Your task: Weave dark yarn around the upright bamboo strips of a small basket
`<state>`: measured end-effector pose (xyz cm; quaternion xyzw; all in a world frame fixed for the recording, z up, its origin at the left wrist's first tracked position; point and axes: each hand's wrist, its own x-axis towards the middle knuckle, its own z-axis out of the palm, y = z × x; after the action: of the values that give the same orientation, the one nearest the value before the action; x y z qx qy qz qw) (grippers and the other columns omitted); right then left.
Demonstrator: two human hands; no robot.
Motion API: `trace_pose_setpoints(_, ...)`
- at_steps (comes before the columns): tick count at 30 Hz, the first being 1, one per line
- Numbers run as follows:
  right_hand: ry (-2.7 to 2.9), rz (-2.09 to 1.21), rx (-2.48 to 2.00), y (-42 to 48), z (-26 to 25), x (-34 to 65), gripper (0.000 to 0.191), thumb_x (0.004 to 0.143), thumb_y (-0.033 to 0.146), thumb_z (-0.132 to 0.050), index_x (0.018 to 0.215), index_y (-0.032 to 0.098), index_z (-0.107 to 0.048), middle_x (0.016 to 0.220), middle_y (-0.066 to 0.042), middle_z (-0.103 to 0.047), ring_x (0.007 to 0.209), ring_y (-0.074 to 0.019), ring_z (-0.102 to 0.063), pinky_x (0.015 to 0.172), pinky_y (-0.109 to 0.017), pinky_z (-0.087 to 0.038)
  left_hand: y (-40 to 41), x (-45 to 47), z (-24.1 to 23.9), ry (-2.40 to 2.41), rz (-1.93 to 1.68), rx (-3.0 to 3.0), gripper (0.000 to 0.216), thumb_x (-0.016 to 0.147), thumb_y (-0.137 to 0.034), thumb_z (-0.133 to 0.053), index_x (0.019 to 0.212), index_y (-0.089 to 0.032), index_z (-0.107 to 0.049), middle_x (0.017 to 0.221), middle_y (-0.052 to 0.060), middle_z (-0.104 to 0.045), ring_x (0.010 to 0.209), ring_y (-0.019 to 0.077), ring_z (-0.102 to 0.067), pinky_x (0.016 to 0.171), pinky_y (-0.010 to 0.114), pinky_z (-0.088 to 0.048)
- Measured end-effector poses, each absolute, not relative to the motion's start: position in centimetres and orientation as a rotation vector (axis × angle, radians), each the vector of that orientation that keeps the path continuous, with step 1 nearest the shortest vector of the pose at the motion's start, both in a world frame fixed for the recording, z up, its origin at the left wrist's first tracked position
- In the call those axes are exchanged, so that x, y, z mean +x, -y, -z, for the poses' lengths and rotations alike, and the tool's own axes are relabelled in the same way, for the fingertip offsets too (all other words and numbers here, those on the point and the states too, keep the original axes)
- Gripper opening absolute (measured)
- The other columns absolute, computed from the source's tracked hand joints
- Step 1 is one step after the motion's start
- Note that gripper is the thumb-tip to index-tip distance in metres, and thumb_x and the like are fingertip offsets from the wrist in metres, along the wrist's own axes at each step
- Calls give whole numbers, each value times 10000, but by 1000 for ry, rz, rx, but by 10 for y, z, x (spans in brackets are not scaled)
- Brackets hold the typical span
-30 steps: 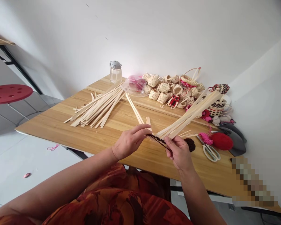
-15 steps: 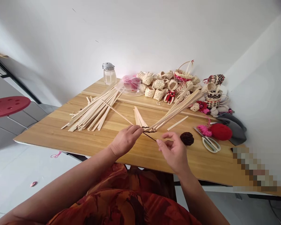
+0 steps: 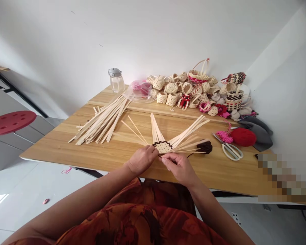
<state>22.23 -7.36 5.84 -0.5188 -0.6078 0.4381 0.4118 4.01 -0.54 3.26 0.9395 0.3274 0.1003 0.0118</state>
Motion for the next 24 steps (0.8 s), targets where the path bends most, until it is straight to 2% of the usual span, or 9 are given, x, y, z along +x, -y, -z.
trace_pose_setpoints(4, 1491, -1149, -1287, 73, -53, 224, 277, 901, 421, -614, 832, 175, -723, 557, 42, -479, 548, -110, -426, 554, -242, -374, 6, 37, -31, -978, -440, 2870, 145, 968, -207, -538, 1096, -201, -605, 1015, 68, -690, 945, 210, -664, 786, 295, -541)
trace_pose_setpoints(7, 1466, -1182, -1330, 75, -49, 225, 279, 900, 424, -613, 908, 172, -734, 594, 33, -533, 531, -101, -461, 528, -230, -392, 6, 38, -24, -987, -587, 2751, 154, 965, -207, -535, 1079, -214, -638, 1041, 63, -710, 921, 198, -686, 756, 278, -544)
trace_pose_setpoints(10, 1455, -1233, -1344, 78, -48, 227, 276, 909, 421, -600, 973, 185, -728, 677, 13, -617, 515, -98, -528, 499, -219, -422, 4, 40, -16, -987, -894, 2504, 206, 961, -157, -491, 1074, -210, -655, 1050, 69, -723, 929, 171, -700, 816, 272, -550)
trace_pose_setpoints(13, 1460, -1089, -1401, 80, -50, 231, 228, 901, 399, -613, 946, 194, -703, 764, -10, -677, 557, -120, -625, 532, -228, -480, 3, 39, -14, -1000, -1079, 2276, 200, 953, -175, -494, 1048, -210, -667, 971, 54, -737, 898, 163, -705, 845, 282, -555)
trace_pose_setpoints(17, 1415, -788, -1536, 78, -47, 235, 181, 883, 366, -632, 974, 211, -627, 909, -32, -695, 515, -125, -642, 504, -249, -489, 2, 34, -13, -985, -1046, 2171, 147, 927, -231, -552, 1001, -214, -678, 941, 44, -741, 844, 162, -701, 800, 274, -557)
trace_pose_setpoints(20, 1519, -577, -1518, 73, -41, 238, 248, 851, 286, -666, 1089, 225, -640, 1042, -69, -707, 659, -176, -693, 658, -318, -559, 2, 32, -9, -982, -1018, 2193, 114, 907, -247, -590, 949, -211, -690, 909, 45, -740, 832, 170, -696, 775, 271, -547)
trace_pose_setpoints(22, 1641, -481, -1423, 69, -35, 240, 211, 851, 237, -659, 1059, 237, -695, 1057, -77, -721, 874, -234, -708, 840, -376, -559, 2, 31, -7, -974, -1012, 2230, 122, 910, -223, -574, 930, -210, -693, 908, 45, -743, 852, 175, -696, 795, 281, -538)
trace_pose_setpoints(24, 1724, -473, -1339, 67, -29, 242, 148, 872, 214, -635, 971, 249, -740, 1024, -72, -736, 993, -255, -687, 937, -401, -529, 3, 31, -8, -940, -990, 2244, 132, 916, -216, -566, 933, -212, -697, 913, 43, -746, 860, 175, -698, 806, 284, -531)
